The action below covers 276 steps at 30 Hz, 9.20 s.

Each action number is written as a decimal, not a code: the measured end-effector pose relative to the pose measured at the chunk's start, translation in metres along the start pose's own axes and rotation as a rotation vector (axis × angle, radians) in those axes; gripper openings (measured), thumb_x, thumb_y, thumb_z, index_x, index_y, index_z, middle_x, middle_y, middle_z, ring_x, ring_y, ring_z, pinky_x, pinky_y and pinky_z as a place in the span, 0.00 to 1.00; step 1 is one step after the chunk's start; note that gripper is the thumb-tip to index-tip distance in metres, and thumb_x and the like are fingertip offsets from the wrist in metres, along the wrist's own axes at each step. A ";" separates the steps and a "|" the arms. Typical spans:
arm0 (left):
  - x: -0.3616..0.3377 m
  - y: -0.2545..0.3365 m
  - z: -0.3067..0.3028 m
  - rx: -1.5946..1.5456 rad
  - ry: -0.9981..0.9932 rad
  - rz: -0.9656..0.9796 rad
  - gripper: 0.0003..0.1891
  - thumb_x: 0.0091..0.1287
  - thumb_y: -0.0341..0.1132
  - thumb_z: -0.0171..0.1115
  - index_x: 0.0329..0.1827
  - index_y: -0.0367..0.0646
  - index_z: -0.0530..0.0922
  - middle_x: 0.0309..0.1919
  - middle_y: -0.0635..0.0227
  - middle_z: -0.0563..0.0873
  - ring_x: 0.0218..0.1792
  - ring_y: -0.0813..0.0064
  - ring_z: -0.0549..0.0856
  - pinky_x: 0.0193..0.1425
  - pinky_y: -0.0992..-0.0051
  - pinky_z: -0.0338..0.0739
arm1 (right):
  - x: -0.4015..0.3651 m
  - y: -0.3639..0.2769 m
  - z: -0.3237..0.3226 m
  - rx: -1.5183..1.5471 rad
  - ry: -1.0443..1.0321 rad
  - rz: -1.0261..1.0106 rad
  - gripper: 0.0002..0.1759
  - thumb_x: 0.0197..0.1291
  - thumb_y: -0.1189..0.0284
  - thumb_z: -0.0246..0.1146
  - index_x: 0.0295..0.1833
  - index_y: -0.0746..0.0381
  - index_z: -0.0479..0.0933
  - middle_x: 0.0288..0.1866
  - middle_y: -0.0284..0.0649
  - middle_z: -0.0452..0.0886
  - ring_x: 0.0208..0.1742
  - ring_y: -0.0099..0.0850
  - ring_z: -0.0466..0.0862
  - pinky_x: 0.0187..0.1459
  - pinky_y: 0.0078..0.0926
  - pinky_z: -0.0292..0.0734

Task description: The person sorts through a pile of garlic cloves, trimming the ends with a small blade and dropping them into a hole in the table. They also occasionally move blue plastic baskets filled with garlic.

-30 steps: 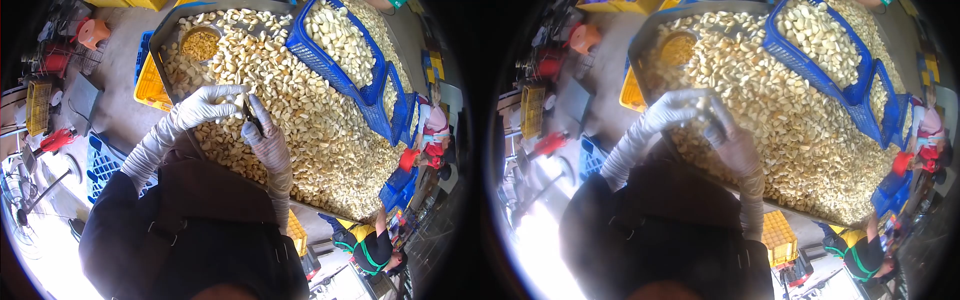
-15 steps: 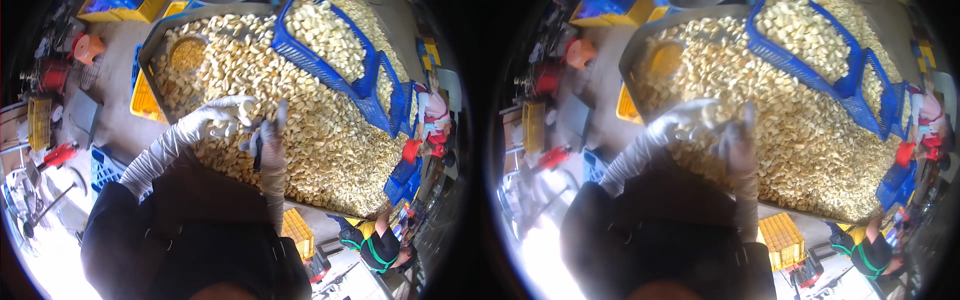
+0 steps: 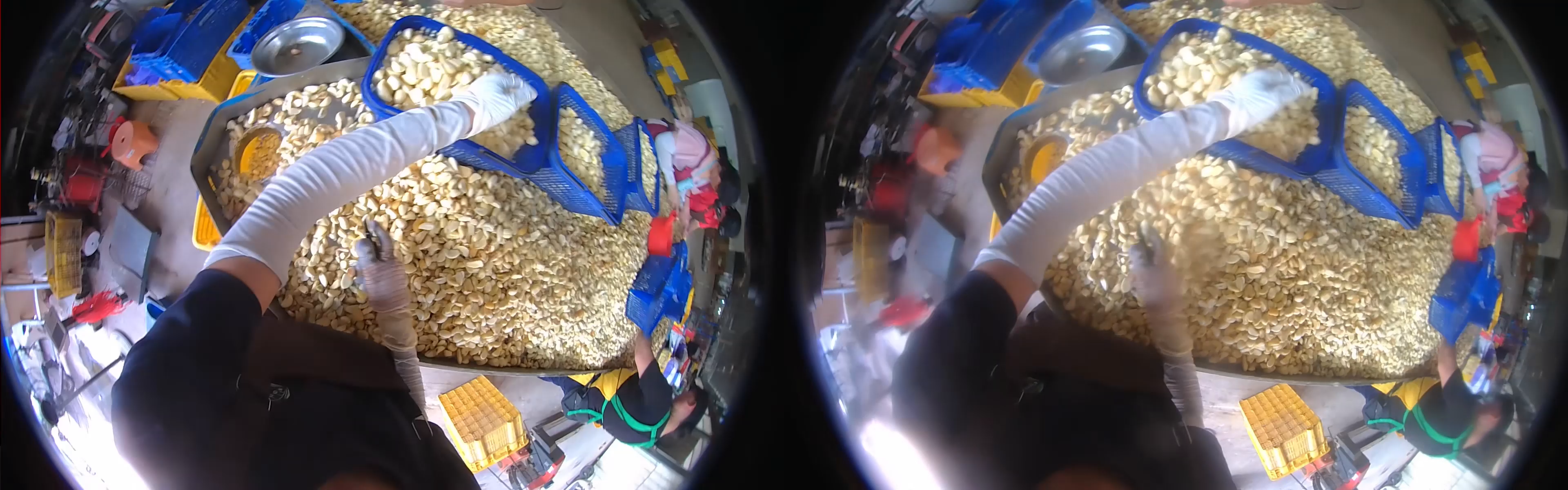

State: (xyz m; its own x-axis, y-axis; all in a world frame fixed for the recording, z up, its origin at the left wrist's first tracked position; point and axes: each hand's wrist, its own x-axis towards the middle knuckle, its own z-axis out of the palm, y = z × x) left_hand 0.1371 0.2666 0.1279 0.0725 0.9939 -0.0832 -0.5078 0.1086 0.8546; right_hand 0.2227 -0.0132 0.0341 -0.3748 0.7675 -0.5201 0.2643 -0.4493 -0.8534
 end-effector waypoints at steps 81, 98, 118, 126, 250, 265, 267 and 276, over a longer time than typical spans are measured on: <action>-0.237 -0.075 -0.202 1.343 0.173 -0.019 0.14 0.69 0.44 0.65 0.50 0.45 0.83 0.34 0.71 0.87 0.26 0.79 0.78 0.36 0.79 0.78 | -0.001 -0.017 0.028 0.118 0.079 -0.005 0.29 0.72 0.56 0.57 0.71 0.61 0.67 0.28 0.33 0.77 0.14 0.15 0.68 0.19 0.12 0.70; -0.305 -0.070 -0.134 -0.280 0.222 -0.223 0.21 0.73 0.34 0.59 0.68 0.38 0.73 0.51 0.70 0.83 0.41 0.81 0.81 0.47 0.83 0.78 | 0.012 -0.001 0.003 -0.259 -0.122 -0.412 0.31 0.73 0.56 0.57 0.77 0.51 0.62 0.35 0.31 0.78 0.30 0.16 0.75 0.32 0.16 0.74; -0.331 -0.066 -0.147 -0.552 0.044 -0.301 0.22 0.68 0.35 0.65 0.64 0.40 0.74 0.48 0.63 0.81 0.48 0.68 0.86 0.41 0.77 0.84 | -0.013 -0.020 -0.010 0.161 -0.269 -0.004 0.34 0.71 0.54 0.58 0.76 0.55 0.59 0.40 0.34 0.80 0.34 0.20 0.76 0.32 0.17 0.77; -0.239 -0.083 -0.200 1.589 0.359 -0.101 0.17 0.72 0.48 0.57 0.53 0.46 0.79 0.36 0.62 0.87 0.37 0.60 0.88 0.39 0.63 0.82 | 0.007 -0.013 -0.004 -0.031 -0.078 -0.143 0.32 0.73 0.52 0.55 0.73 0.59 0.63 0.29 0.33 0.76 0.17 0.15 0.69 0.22 0.14 0.73; -0.219 -0.134 -0.098 1.403 -0.001 0.019 0.11 0.68 0.36 0.65 0.51 0.48 0.82 0.48 0.65 0.82 0.44 0.69 0.85 0.51 0.72 0.83 | -0.045 0.051 -0.096 -0.581 -0.004 -0.414 0.23 0.60 0.77 0.63 0.62 0.59 0.74 0.66 0.45 0.68 0.55 0.32 0.80 0.42 0.25 0.84; -0.340 -0.123 -0.054 -0.122 0.193 -0.301 0.16 0.70 0.35 0.66 0.57 0.40 0.79 0.33 0.74 0.83 0.24 0.89 0.71 0.26 0.87 0.65 | -0.071 0.018 -0.070 -0.177 -0.292 -0.266 0.20 0.72 0.77 0.51 0.68 0.61 0.70 0.64 0.40 0.74 0.45 0.28 0.84 0.44 0.24 0.81; -0.347 -0.127 -0.061 -0.244 0.115 -0.298 0.16 0.69 0.35 0.66 0.57 0.39 0.79 0.32 0.73 0.83 0.23 0.89 0.71 0.25 0.86 0.65 | -0.069 0.028 -0.063 -0.074 -0.262 -0.304 0.19 0.74 0.75 0.50 0.68 0.61 0.69 0.60 0.39 0.76 0.42 0.26 0.83 0.43 0.24 0.81; -0.326 -0.141 -0.111 0.180 0.170 -0.190 0.16 0.71 0.46 0.60 0.49 0.42 0.82 0.39 0.67 0.86 0.28 0.81 0.81 0.25 0.81 0.71 | -0.071 0.038 -0.066 0.163 -0.034 -0.028 0.21 0.75 0.70 0.49 0.71 0.61 0.63 0.31 0.31 0.71 0.29 0.19 0.70 0.30 0.21 0.72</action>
State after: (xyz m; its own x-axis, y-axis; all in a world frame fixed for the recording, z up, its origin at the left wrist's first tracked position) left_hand 0.0903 -0.0705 -0.0225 -0.0006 0.9470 -0.3214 -0.3377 0.3023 0.8914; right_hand 0.3182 -0.0542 0.0409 -0.4108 0.7659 -0.4946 0.1064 -0.4985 -0.8604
